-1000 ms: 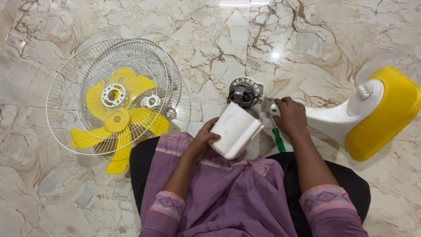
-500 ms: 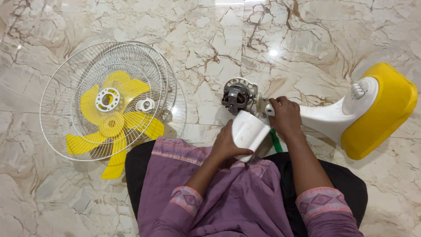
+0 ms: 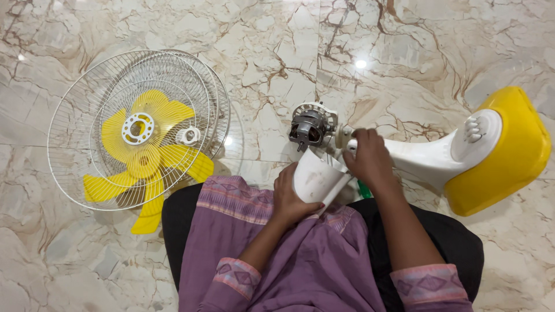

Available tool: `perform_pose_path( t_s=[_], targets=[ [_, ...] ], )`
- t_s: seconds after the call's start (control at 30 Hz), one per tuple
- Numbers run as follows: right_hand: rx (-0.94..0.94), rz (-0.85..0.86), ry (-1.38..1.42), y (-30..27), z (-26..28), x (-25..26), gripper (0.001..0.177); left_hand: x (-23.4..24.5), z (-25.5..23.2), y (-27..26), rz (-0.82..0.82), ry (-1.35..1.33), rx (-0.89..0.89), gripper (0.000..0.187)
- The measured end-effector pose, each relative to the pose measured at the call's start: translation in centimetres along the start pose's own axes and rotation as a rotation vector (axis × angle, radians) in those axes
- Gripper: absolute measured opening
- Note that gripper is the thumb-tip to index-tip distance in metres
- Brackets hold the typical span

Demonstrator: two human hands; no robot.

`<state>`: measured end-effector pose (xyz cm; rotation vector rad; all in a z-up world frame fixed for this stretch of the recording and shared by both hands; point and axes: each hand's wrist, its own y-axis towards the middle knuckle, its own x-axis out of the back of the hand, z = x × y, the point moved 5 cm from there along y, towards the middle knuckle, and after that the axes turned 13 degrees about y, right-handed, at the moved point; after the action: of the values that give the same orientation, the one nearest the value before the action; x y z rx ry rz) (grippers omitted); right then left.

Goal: The person disassembles a yellow and white pedestal fan. They remove the front grill, unscrew the central hub, detach the fan blades, and then use a screwdriver to remove the motor housing from the stand.

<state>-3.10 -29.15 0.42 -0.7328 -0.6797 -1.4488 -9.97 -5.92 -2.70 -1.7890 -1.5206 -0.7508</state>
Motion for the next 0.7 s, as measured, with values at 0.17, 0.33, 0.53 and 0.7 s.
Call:
perform_pose_path(
  t_s=[0.17, 0.33, 0.53, 0.7],
  targets=[
    [-0.022, 0.447, 0.388, -2.5, 2.1, -1.4, 0.036, 0.6, -0.4, -1.4, -0.036, 0.006, -0.033, 0.117],
    [0.089, 0.511, 0.326, -4.6, 3.6, -1.9, 0.057, 0.8, -0.8, -2.2, -0.061, 0.033, -0.062, 0.118],
    [-0.038, 0.558, 0.435, -3.1, 0.5, -3.7, 0.045, -0.6, 0.3, -1.5, 0.056, 0.018, 0.072, 0.122],
    [-0.187, 0.598, 0.815, -2.0, -3.8, -6.4, 0.038, -4.5, 6.0, -1.2, 0.318, -0.697, 0.559, 0.104]
  ],
)
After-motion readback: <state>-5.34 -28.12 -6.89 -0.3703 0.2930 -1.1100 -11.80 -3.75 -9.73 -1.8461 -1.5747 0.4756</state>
